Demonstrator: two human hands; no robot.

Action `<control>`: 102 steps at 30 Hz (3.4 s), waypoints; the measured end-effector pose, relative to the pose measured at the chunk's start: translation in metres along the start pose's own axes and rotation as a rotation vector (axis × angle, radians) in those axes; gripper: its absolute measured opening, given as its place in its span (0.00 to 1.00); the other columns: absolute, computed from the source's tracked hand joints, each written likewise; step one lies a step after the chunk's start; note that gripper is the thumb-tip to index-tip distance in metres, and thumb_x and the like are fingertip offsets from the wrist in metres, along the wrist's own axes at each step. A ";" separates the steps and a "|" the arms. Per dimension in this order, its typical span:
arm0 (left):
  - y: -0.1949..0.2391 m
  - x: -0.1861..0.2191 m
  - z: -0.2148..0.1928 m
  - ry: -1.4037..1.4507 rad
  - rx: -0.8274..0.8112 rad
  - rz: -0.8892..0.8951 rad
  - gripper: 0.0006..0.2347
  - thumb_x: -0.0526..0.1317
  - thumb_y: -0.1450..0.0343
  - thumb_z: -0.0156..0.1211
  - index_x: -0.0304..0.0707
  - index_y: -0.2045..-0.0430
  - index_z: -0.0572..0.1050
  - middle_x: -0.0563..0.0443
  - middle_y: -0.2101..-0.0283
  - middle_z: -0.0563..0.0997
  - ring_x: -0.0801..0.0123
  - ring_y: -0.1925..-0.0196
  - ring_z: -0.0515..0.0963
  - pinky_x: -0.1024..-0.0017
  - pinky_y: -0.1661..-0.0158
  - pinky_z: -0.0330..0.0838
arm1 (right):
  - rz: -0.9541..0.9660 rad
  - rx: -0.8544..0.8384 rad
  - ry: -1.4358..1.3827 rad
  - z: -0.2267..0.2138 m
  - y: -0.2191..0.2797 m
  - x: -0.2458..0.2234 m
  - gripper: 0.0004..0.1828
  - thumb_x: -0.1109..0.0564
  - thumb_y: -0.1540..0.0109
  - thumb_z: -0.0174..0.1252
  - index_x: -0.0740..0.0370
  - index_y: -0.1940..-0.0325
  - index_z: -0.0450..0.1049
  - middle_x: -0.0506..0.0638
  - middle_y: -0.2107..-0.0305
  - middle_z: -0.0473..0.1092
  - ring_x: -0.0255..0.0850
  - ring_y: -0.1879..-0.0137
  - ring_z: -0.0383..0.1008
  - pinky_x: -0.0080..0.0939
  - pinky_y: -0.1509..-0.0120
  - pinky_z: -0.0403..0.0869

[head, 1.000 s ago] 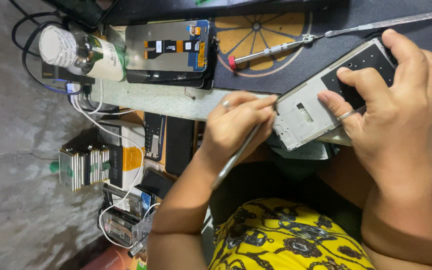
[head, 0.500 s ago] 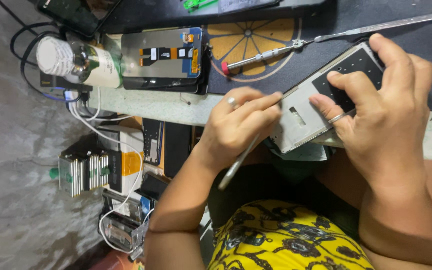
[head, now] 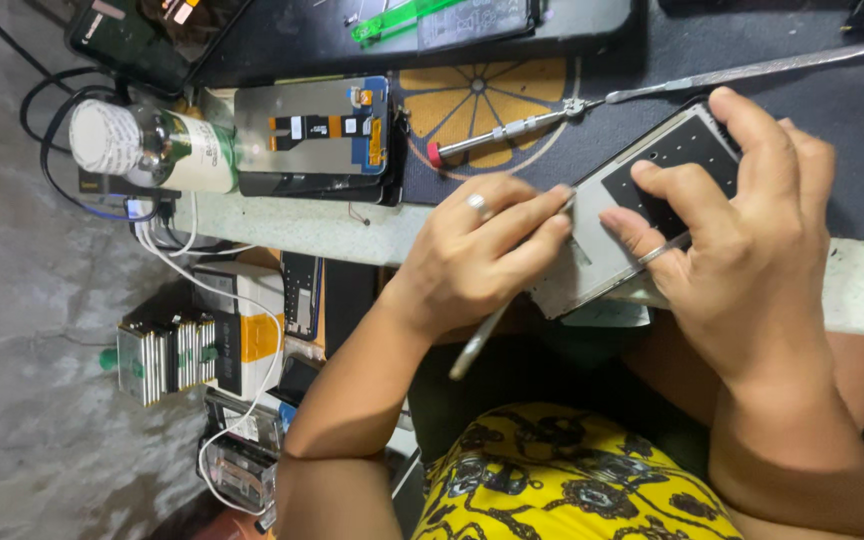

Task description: The person uses a metal spudger to pry and separate the back cover from a smartphone chassis. They work along the edges and corners to release the frame, then lift and remove the back cover to expose the internal components.

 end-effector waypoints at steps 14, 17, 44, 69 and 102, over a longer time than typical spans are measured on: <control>-0.008 0.007 0.002 -0.069 -0.007 -0.011 0.07 0.31 0.27 0.64 0.32 0.59 0.74 0.41 0.46 0.79 0.55 0.49 0.79 0.60 0.49 0.77 | 0.021 0.007 0.001 -0.003 -0.004 -0.003 0.21 0.49 0.41 0.76 0.62 0.51 0.78 0.62 0.35 0.66 0.63 0.36 0.66 0.60 0.26 0.68; -0.021 -0.001 0.017 -0.073 0.020 0.026 0.08 0.32 0.28 0.63 0.33 0.58 0.74 0.41 0.46 0.78 0.55 0.48 0.78 0.59 0.47 0.77 | 0.043 -0.024 0.033 0.000 0.000 -0.001 0.19 0.50 0.38 0.75 0.60 0.50 0.78 0.59 0.33 0.66 0.61 0.34 0.66 0.56 0.25 0.68; -0.036 -0.009 0.023 -0.071 -0.021 0.089 0.06 0.32 0.28 0.64 0.35 0.60 0.75 0.44 0.46 0.78 0.57 0.47 0.78 0.62 0.48 0.77 | 0.055 -0.004 -0.040 -0.011 -0.012 -0.006 0.20 0.56 0.48 0.74 0.61 0.53 0.78 0.61 0.37 0.67 0.64 0.38 0.64 0.64 0.29 0.66; -0.053 -0.019 0.038 -0.088 -0.018 0.169 0.06 0.33 0.27 0.61 0.36 0.59 0.72 0.43 0.43 0.77 0.56 0.44 0.76 0.60 0.43 0.74 | 0.110 0.000 -0.079 -0.017 -0.013 -0.004 0.19 0.58 0.50 0.75 0.59 0.56 0.81 0.59 0.41 0.69 0.61 0.41 0.68 0.55 0.37 0.70; 0.054 0.024 -0.031 -0.003 0.063 -0.142 0.07 0.29 0.32 0.71 0.32 0.65 0.77 0.47 0.56 0.83 0.58 0.57 0.81 0.66 0.54 0.78 | -0.013 0.032 -0.052 0.008 0.027 0.029 0.22 0.49 0.46 0.76 0.57 0.52 0.79 0.53 0.39 0.66 0.49 0.37 0.65 0.44 0.36 0.68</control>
Point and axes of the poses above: each hand's wrist, its own y-axis away from the middle knuckle, its own z-axis out of the palm, x = y × z, the point moved 2 cm from there along -y, towards the middle knuckle
